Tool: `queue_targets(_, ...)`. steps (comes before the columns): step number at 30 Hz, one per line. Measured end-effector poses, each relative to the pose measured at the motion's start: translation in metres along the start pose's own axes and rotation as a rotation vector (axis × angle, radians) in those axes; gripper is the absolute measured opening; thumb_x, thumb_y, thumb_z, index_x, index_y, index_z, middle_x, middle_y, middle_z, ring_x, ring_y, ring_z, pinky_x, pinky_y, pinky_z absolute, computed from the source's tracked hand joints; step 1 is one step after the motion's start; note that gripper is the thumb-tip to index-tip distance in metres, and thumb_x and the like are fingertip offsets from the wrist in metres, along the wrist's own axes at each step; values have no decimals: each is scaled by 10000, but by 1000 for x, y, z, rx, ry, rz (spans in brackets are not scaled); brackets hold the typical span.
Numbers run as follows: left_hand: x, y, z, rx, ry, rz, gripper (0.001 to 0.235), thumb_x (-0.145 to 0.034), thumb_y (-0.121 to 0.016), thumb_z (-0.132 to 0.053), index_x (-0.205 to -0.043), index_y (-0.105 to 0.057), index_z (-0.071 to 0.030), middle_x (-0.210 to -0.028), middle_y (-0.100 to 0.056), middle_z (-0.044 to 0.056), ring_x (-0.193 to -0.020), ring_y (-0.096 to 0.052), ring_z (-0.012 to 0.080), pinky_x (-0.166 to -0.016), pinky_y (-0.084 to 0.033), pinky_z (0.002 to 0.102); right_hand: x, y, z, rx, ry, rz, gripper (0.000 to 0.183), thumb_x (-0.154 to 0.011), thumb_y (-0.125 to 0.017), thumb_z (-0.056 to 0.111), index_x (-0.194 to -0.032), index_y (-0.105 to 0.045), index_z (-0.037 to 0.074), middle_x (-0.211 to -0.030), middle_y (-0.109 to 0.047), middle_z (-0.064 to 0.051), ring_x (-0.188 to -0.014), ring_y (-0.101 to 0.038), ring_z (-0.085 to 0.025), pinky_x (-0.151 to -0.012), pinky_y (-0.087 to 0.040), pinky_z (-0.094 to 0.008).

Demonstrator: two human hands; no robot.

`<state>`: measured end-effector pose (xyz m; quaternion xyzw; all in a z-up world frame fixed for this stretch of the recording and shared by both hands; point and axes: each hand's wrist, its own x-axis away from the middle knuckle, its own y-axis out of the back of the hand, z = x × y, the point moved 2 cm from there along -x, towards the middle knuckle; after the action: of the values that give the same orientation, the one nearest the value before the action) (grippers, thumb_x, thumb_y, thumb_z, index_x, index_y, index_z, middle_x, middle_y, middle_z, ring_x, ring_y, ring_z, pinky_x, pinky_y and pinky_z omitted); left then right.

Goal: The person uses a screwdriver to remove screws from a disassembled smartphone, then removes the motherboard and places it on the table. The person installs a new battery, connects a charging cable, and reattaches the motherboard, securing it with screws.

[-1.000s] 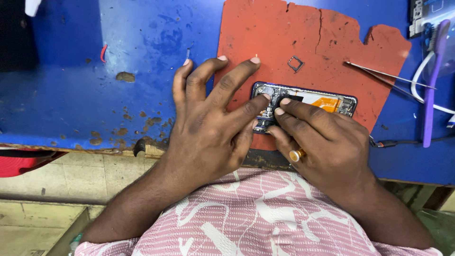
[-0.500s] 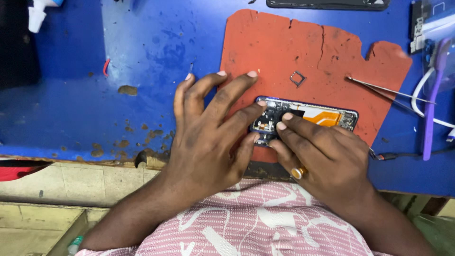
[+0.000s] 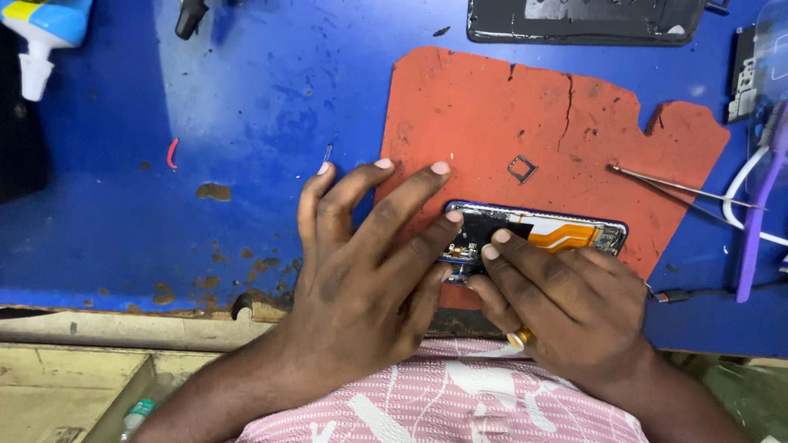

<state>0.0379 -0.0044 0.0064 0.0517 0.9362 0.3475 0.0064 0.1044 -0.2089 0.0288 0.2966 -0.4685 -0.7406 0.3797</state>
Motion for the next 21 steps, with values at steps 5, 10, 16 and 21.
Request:
queue_targets(5, -1, -6, 0, -84, -113, 31, 418, -929, -755, -217, -1342, -706, -180, -1578, -395, 85, -1448, -292, 370, -1196, -148, 699, -2, 1, -1, 3, 2, 7, 245, -878, -856, 193, -1043, -774, 32, -1115, -731, -90, -689, -661, -156, -607, -511, -320)
queue_targets(10, -1, -6, -2, -90, -94, 52, 462, -863, -750, -203, -1322, -711, -174, -1557, -399, 117, -1442, -296, 389, -1177, -143, 715, 4, 8, -5, -108, -41, 17, 226, -883, -833, 203, -1024, -765, 40, -1119, -730, -86, -769, -710, -187, -667, -542, -333)
queue_targets(16, -2, -8, -4, -99, -98, 42, 451, -827, -735, -145, -1278, -726, -166, -1536, -411, 150, -1438, -300, 406, -1178, -135, 723, 32, 34, -36, -566, -436, -534, 159, -1005, -741, 198, -1039, -715, 45, -1142, -708, -108, -876, -725, -195, -758, -587, -309)
queue_targets(21, -1, -6, -6, -117, -105, 13, 414, -850, -719, -113, -1260, -743, -163, -1533, -436, 152, -1442, -312, 408, -1186, -138, 711, 26, 33, -90, -594, -550, -656, 116, -1065, -716, 130, -1083, -704, 15, -1127, -705, -100, -905, -709, -179, -810, -584, -291)
